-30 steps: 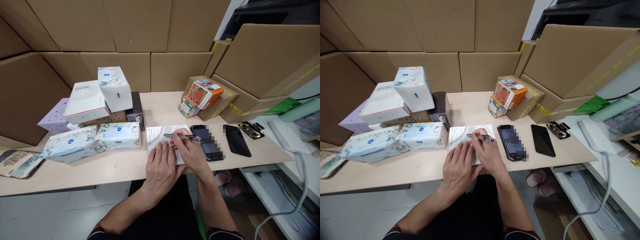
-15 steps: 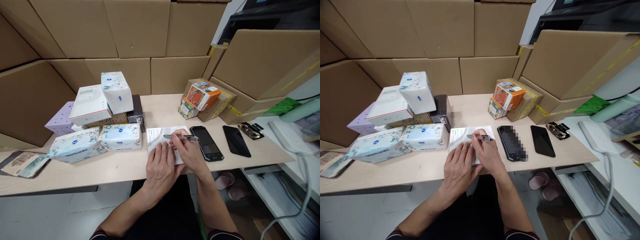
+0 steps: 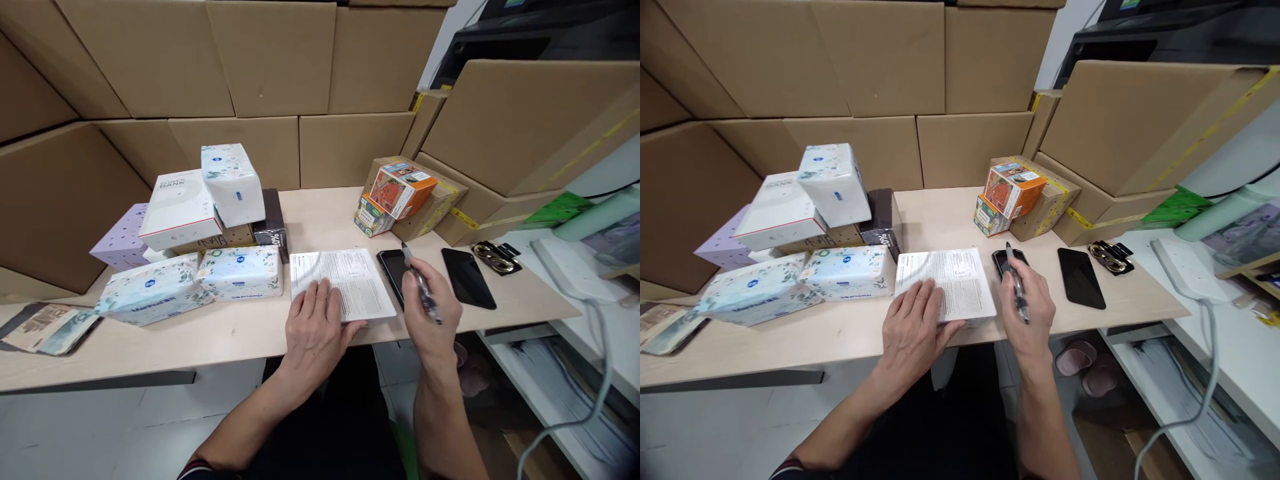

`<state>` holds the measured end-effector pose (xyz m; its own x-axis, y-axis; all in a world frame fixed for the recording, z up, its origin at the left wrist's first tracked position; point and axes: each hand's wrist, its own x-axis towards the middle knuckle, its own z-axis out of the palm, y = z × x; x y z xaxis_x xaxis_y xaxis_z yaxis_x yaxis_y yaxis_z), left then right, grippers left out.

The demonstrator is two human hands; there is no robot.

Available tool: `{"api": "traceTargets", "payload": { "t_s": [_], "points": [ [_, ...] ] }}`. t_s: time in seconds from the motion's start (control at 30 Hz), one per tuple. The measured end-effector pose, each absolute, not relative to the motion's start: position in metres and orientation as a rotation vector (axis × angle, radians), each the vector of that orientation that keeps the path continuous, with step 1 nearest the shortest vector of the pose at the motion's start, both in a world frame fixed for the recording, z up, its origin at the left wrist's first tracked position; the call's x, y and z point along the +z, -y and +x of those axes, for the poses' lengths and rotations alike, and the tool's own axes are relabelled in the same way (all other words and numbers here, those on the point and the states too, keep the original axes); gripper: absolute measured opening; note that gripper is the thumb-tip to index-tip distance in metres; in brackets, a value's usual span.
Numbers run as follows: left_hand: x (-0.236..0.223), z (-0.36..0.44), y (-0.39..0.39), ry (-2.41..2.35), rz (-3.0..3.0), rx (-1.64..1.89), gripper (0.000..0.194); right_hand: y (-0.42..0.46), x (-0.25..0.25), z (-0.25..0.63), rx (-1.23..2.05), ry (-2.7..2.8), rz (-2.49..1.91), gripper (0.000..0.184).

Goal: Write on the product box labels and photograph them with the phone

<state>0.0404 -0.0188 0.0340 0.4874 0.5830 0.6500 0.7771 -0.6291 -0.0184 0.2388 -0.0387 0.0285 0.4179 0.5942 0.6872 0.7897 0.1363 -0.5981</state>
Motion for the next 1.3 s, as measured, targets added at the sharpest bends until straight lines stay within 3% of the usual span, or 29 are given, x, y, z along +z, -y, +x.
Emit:
{"api": "traceTargets", "payload": {
  "t_s": [0.17, 0.4, 0.57, 0.77, 0.93, 1.3],
  "points": [
    [0.034, 0.039, 0.015, 1.149, -2.396, -0.875, 0.054, 0.050, 0.009, 0.258, -0.394, 1.923, -1.887, 0.047],
    [0.032, 0.040, 0.016, 1.131, -2.391, -0.875, 0.054, 0.039, 0.008, 0.250, -0.445, 2.142, -2.061, 0.056],
    [0.032, 0.039, 0.016, 1.136, -2.392, -0.874, 0.055, 0.052, 0.001, 0.261, -0.519, 1.773, -2.143, 0.048],
    [0.030, 0.050, 0.017, 1.184, -2.357, -0.856, 0.056, 0.072, -0.024, 0.275, -0.340, 1.394, -2.277, 0.087],
    [0.035, 0.052, 0.014, 1.178, -2.381, -0.830, 0.059, 0.059, -0.033, 0.277, -0.277, 1.354, -2.149, 0.078],
    [0.034, 0.039, 0.008, 1.201, -2.514, -1.046, 0.034, 0.066, 0.004, 0.232, -0.178, 1.116, -1.763, 0.075]
  ]
}}
